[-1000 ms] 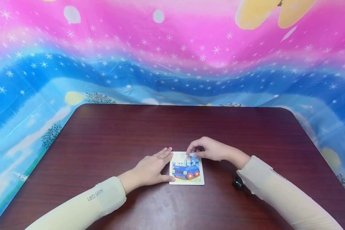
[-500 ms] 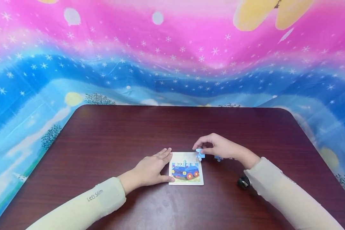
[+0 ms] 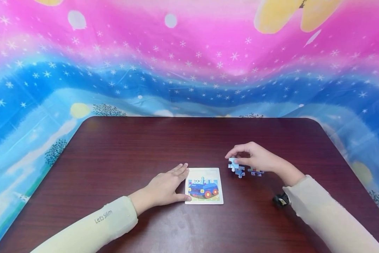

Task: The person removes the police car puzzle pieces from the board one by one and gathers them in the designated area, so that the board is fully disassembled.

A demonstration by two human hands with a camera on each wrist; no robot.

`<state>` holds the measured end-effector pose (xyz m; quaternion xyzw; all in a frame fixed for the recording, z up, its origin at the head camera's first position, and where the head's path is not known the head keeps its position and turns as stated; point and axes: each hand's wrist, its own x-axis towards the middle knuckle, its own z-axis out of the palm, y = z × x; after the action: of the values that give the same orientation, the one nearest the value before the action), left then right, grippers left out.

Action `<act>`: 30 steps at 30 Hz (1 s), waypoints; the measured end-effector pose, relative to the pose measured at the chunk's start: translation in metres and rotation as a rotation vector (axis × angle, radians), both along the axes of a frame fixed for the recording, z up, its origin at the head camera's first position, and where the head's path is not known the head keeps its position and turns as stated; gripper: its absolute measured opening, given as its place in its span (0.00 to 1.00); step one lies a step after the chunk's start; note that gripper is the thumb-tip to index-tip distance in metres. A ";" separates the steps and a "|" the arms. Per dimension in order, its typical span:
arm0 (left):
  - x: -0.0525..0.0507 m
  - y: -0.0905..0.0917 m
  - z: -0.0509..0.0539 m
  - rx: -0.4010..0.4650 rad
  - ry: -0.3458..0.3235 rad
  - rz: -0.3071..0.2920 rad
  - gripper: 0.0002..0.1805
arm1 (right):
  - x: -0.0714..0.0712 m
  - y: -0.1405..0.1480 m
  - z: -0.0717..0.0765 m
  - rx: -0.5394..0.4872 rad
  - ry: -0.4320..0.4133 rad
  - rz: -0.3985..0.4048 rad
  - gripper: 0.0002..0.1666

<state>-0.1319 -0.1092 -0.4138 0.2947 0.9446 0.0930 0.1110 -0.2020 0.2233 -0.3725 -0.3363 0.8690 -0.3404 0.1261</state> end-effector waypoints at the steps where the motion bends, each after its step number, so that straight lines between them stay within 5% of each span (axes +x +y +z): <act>1: 0.000 0.000 0.000 -0.001 0.002 0.001 0.51 | 0.001 0.003 0.001 -0.006 0.004 -0.005 0.12; 30: 0.000 0.000 0.000 0.008 -0.010 -0.003 0.51 | 0.020 0.085 -0.005 -0.043 0.083 -0.198 0.13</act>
<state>-0.1322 -0.1094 -0.4139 0.2960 0.9432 0.0978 0.1146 -0.1820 0.3083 -0.3779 -0.2651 0.8950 -0.3554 0.0485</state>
